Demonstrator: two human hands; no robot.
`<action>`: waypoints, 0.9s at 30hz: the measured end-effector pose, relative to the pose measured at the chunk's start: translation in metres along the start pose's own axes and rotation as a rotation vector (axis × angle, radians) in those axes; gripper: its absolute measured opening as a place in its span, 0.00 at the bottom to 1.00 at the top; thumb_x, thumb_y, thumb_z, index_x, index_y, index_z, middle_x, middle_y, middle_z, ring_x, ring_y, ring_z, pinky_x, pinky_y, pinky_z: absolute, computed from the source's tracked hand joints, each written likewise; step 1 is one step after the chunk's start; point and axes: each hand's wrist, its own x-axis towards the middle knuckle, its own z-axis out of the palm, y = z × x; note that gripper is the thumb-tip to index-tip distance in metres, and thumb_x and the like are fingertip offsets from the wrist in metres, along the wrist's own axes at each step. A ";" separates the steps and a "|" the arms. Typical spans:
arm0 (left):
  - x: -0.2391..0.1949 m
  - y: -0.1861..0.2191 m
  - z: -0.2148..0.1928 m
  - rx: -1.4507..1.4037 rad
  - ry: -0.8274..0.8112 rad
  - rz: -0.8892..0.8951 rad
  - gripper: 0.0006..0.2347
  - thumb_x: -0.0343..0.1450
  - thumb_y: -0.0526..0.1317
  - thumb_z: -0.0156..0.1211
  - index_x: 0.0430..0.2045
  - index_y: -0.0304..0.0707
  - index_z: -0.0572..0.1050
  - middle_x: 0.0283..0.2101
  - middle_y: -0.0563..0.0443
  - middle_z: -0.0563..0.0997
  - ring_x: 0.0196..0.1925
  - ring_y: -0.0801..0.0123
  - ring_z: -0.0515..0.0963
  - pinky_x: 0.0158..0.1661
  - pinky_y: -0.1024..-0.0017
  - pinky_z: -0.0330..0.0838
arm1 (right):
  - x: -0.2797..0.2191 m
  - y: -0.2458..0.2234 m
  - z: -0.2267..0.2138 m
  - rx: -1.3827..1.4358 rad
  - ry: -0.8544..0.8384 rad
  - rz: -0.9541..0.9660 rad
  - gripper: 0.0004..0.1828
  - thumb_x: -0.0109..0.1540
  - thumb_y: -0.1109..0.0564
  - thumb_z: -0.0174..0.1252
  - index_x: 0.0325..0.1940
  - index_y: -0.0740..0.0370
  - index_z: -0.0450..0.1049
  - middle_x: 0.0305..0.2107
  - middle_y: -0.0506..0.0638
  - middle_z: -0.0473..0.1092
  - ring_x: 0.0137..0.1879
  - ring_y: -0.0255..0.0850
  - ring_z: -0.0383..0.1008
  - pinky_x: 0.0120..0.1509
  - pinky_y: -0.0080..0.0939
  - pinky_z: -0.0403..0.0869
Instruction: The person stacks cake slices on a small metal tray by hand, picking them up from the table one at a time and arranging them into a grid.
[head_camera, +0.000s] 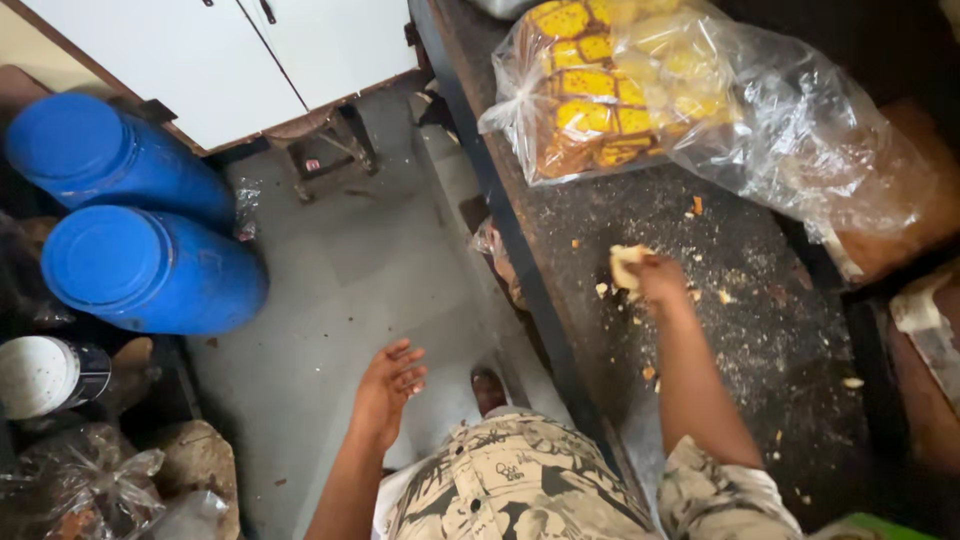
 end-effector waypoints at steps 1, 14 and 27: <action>0.006 -0.002 0.012 0.031 0.003 -0.020 0.20 0.71 0.43 0.50 0.58 0.39 0.68 0.53 0.45 0.79 0.46 0.62 0.78 0.46 0.64 0.72 | 0.006 0.000 0.010 0.001 -0.006 0.001 0.18 0.57 0.54 0.68 0.47 0.68 0.80 0.34 0.58 0.77 0.32 0.44 0.74 0.33 0.47 0.70; 0.021 -0.015 0.052 0.076 0.026 -0.053 0.19 0.71 0.42 0.51 0.57 0.38 0.69 0.53 0.45 0.78 0.47 0.63 0.78 0.48 0.64 0.72 | -0.018 -0.032 0.040 -0.791 0.079 -0.777 0.21 0.54 0.41 0.70 0.43 0.56 0.83 0.44 0.58 0.76 0.48 0.58 0.77 0.51 0.57 0.76; -0.013 0.003 0.015 -0.002 0.153 0.046 0.19 0.70 0.39 0.48 0.57 0.40 0.70 0.53 0.48 0.79 0.48 0.64 0.78 0.48 0.65 0.72 | 0.018 -0.093 0.035 -0.954 -0.036 -0.517 0.23 0.57 0.40 0.73 0.47 0.58 0.83 0.39 0.63 0.78 0.46 0.60 0.79 0.51 0.57 0.76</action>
